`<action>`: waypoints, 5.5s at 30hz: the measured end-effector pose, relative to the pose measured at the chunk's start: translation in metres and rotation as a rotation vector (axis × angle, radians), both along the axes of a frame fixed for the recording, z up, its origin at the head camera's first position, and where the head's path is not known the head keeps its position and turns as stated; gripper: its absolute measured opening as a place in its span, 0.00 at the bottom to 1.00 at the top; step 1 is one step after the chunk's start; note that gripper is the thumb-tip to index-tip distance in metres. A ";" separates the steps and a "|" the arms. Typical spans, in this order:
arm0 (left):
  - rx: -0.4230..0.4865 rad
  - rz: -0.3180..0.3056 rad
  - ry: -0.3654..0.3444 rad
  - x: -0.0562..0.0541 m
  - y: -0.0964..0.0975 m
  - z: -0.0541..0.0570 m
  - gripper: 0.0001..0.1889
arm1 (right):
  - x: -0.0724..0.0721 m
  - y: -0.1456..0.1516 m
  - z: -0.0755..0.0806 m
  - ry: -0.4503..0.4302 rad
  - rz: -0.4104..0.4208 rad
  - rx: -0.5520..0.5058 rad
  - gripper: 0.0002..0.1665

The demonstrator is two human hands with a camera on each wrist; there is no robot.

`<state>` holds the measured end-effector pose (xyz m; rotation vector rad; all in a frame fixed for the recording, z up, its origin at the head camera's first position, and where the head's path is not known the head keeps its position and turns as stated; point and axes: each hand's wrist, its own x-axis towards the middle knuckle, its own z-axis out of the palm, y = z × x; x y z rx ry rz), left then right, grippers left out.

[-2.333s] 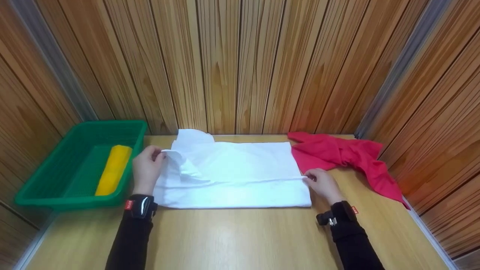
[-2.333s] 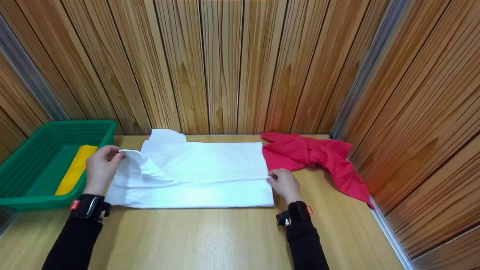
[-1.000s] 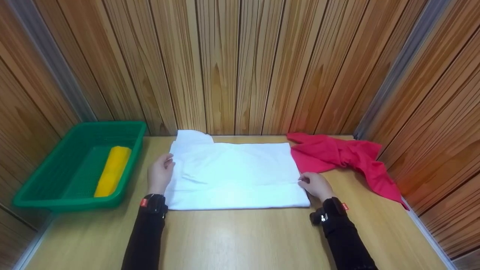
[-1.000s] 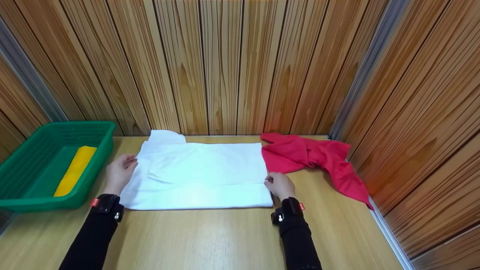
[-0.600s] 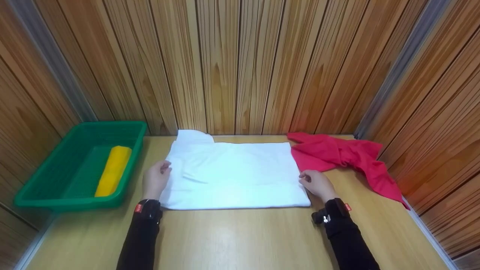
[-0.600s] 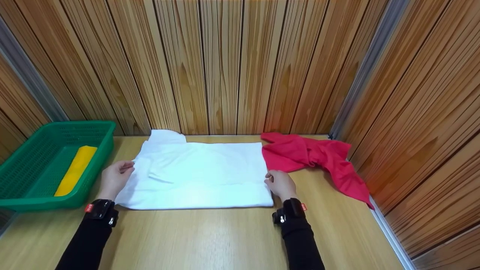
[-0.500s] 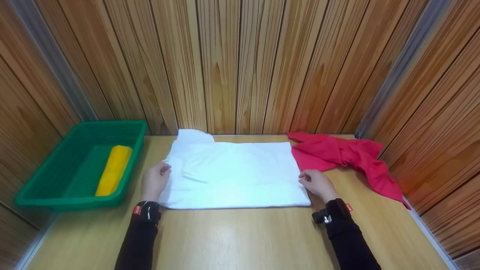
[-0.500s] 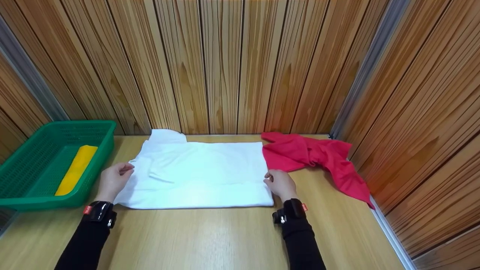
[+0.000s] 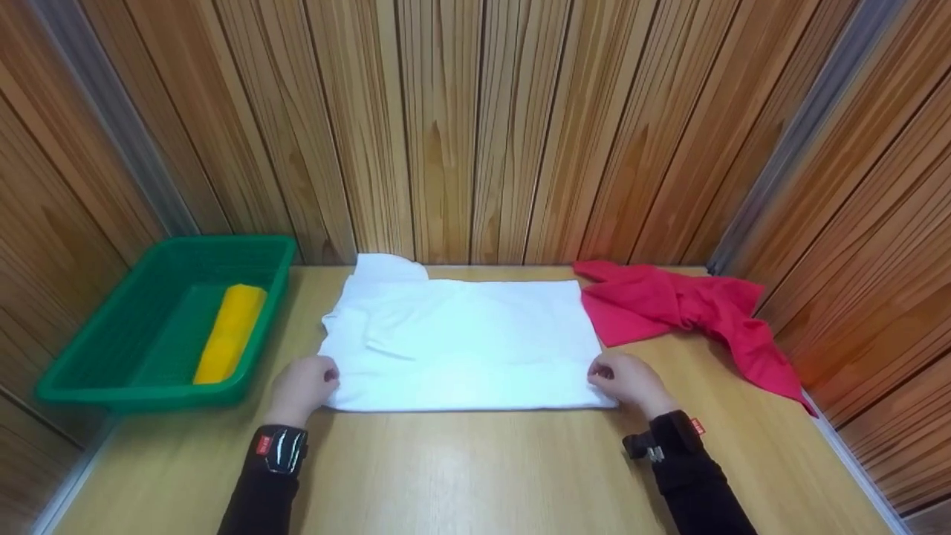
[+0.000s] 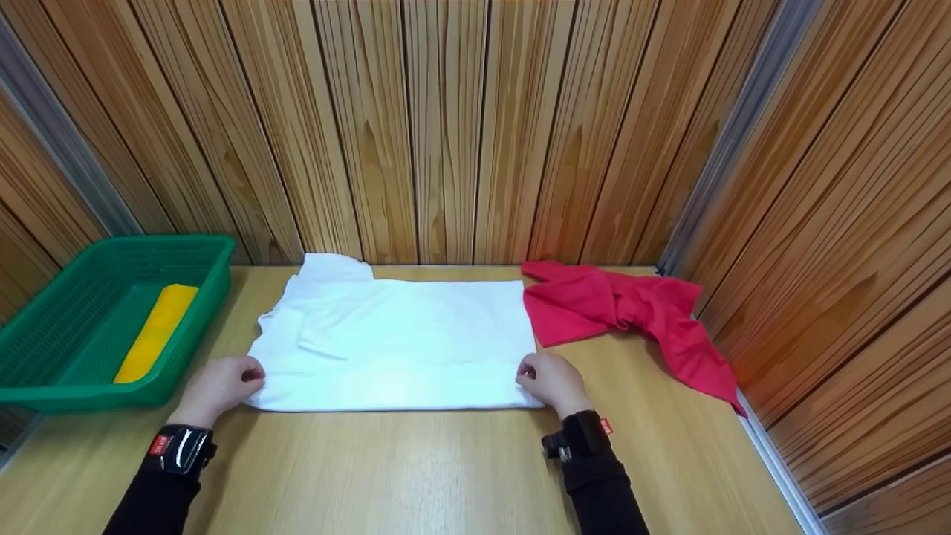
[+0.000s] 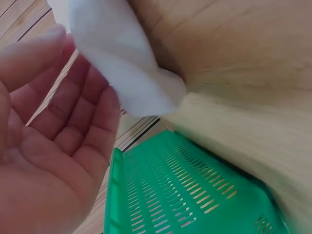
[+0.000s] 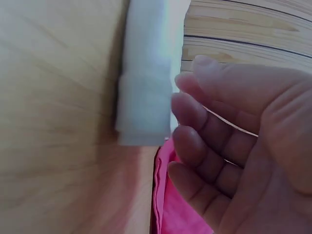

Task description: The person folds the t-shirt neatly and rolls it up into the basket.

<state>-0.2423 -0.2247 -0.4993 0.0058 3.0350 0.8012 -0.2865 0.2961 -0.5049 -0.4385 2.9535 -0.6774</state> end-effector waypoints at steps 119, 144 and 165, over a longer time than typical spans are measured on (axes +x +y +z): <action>-0.194 -0.120 0.294 -0.003 0.060 -0.014 0.06 | 0.081 0.002 -0.013 -0.136 0.054 -0.011 0.11; -0.231 -0.188 0.202 0.013 0.059 -0.019 0.05 | 0.082 0.003 -0.010 -0.118 0.064 -0.019 0.11; -0.233 -0.185 0.140 0.026 0.051 -0.018 0.07 | 0.084 0.005 -0.008 -0.007 0.131 0.014 0.12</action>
